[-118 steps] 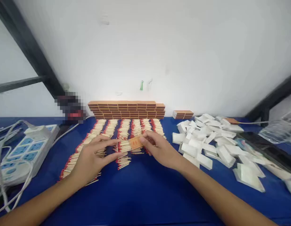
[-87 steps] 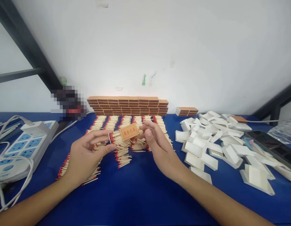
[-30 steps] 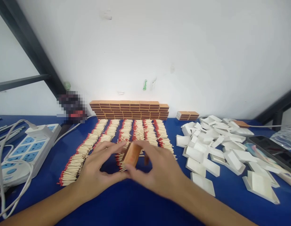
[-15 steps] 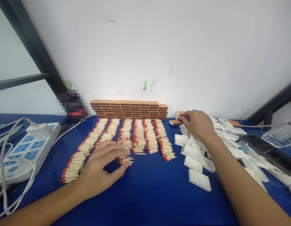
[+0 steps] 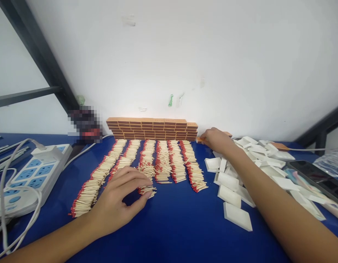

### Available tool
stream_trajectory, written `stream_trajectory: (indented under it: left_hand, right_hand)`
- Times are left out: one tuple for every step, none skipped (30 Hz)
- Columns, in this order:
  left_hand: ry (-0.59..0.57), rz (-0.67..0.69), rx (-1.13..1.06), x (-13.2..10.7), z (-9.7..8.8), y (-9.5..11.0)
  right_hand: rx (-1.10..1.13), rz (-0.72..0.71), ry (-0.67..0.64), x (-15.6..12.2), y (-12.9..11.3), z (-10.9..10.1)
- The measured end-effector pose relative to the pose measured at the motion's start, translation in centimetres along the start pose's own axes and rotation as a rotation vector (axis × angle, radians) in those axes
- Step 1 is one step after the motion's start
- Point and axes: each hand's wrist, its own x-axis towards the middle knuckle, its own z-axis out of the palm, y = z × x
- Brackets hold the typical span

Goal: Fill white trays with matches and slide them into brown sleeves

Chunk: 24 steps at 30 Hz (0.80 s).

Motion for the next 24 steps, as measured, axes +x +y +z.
stream_trajectory:
  left_hand:
    - [0.003, 0.004, -0.002, 0.0, 0.0, 0.0]
    - [0.008, 0.01, -0.003, 0.0, 0.1, 0.0]
    - [0.014, 0.014, -0.004, 0.0, 0.1, -0.1]
    - [0.019, 0.018, -0.004, 0.0, 0.1, -0.1]
    - [0.021, 0.02, -0.004, -0.1, 0.1, -0.1]
    - [0.02, 0.018, -0.005, -0.1, 0.2, -0.1]
    - [0.019, 0.016, -0.008, -0.1, 0.2, -0.1]
    - [0.018, 0.016, -0.012, -0.2, 0.2, -0.1]
    - [0.018, 0.017, -0.014, -0.2, 0.2, -0.1]
    - [0.017, 0.019, -0.015, -0.2, 0.2, -0.1]
    - [0.017, 0.021, -0.015, -0.2, 0.2, -0.1]
    - [0.018, 0.023, -0.013, -0.2, 0.2, -0.1]
    - [0.02, 0.023, -0.012, -0.1, 0.2, -0.1]
    - [0.021, 0.022, -0.011, -0.1, 0.2, -0.1]
    - [0.023, 0.021, -0.012, -0.1, 0.2, -0.1]
    - [0.024, 0.02, -0.012, -0.1, 0.2, -0.1]
    - [0.026, 0.019, -0.012, -0.1, 0.2, -0.1]
    - [0.025, 0.02, -0.013, -0.1, 0.2, -0.1]
    - [0.024, 0.021, -0.014, -0.1, 0.2, -0.2]
    - [0.024, 0.022, -0.015, -0.1, 0.2, -0.2]
    - [0.025, 0.023, -0.014, -0.1, 0.2, -0.2]
    - [0.025, 0.022, -0.01, -0.1, 0.2, -0.2]
    - [0.026, 0.023, -0.005, -0.1, 0.2, -0.2]
    - [0.028, 0.023, 0.001, -0.1, 0.2, -0.2]
  right_hand:
    - [-0.026, -0.02, -0.028, 0.2, 0.2, 0.1]
    - [-0.054, -0.039, -0.053, 0.4, 0.4, 0.3]
    - [-0.081, -0.053, -0.073, 0.5, 0.6, 0.4]
    - [-0.103, -0.056, -0.083, 0.6, 0.8, 0.5]
    - [-0.121, -0.055, -0.09, 0.7, 0.9, 0.6]
    - [-0.135, -0.052, -0.097, 0.7, 1.0, 0.7]
    - [-0.144, -0.045, -0.102, 0.7, 1.0, 0.6]
    - [-0.149, -0.036, -0.105, 0.6, 1.0, 0.6]
    - [-0.15, -0.026, -0.108, 0.6, 0.9, 0.4]
    - [-0.145, -0.015, -0.108, 0.4, 0.8, 0.1]
    - [-0.137, -0.002, -0.105, 0.3, 0.7, -0.4]
    - [-0.126, 0.013, -0.097, 0.1, 0.7, -0.9]
    - [-0.115, 0.034, -0.083, -0.1, 0.7, -1.5]
    - [-0.106, 0.065, -0.062, -0.4, 0.9, -2.2]
    - [-0.103, 0.109, -0.032, -0.7, 1.1, -2.9]
    - [-0.104, 0.17, 0.002, -1.1, 1.5, -3.6]
    - [-0.108, 0.238, 0.035, -1.4, 2.0, -4.2]
    - [-0.112, 0.306, 0.063, -1.8, 2.6, -4.6]
    - [-0.116, 0.368, 0.084, -2.2, 3.2, -4.9]
    - [-0.12, 0.424, 0.096, -2.5, 3.7, -5.1]
    - [-0.122, 0.472, 0.101, -2.8, 4.2, -5.2]
    - [-0.125, 0.513, 0.101, -3.1, 4.7, -5.2]
    - [-0.127, 0.545, 0.099, -3.4, 5.0, -5.2]
    - [-0.13, 0.568, 0.098, -3.5, 5.2, -5.2]
